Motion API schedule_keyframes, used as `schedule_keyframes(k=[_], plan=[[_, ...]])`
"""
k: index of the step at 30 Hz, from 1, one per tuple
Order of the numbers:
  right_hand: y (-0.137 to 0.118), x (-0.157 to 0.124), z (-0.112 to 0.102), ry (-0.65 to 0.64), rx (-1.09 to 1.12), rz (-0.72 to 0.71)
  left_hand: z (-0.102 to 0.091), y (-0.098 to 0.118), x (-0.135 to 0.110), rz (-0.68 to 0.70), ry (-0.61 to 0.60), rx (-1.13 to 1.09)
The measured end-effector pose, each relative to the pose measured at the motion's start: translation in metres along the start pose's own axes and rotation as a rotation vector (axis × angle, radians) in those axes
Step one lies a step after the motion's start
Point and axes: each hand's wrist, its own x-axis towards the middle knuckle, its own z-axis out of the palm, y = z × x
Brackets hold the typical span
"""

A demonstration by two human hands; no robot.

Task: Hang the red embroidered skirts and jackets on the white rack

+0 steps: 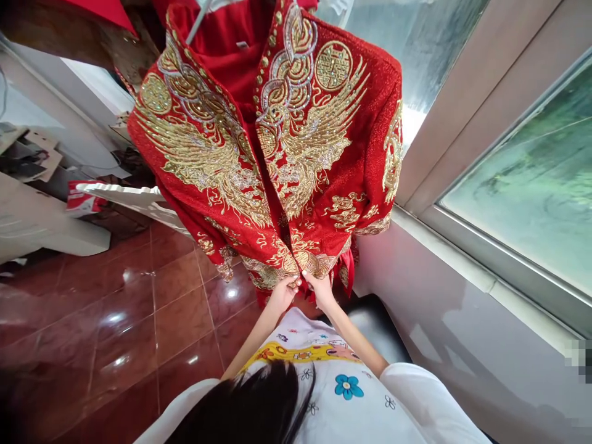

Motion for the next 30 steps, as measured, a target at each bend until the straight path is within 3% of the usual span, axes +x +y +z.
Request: schedule_keyframes(k=[4,8,13,18,30], plan=[[-0.005,-0.004,-0.001,0.054,0.039,0.033,0.013,-0.002,-0.008,0.096,-0.014,-0.073],[-0.011,-0.009,-0.002,0.052,0.077,0.092,0.01,-0.002,-0.012,0.131,0.001,-0.117],[-0.012,-0.013,0.002,0.019,0.092,0.102,0.004,0.0,-0.011,0.088,0.038,-0.138],[-0.012,-0.015,0.008,0.014,0.076,0.005,0.001,-0.001,-0.011,0.027,0.081,-0.138],[-0.006,-0.02,0.011,0.091,0.139,0.092,0.01,-0.005,-0.015,-0.006,0.073,-0.19]])
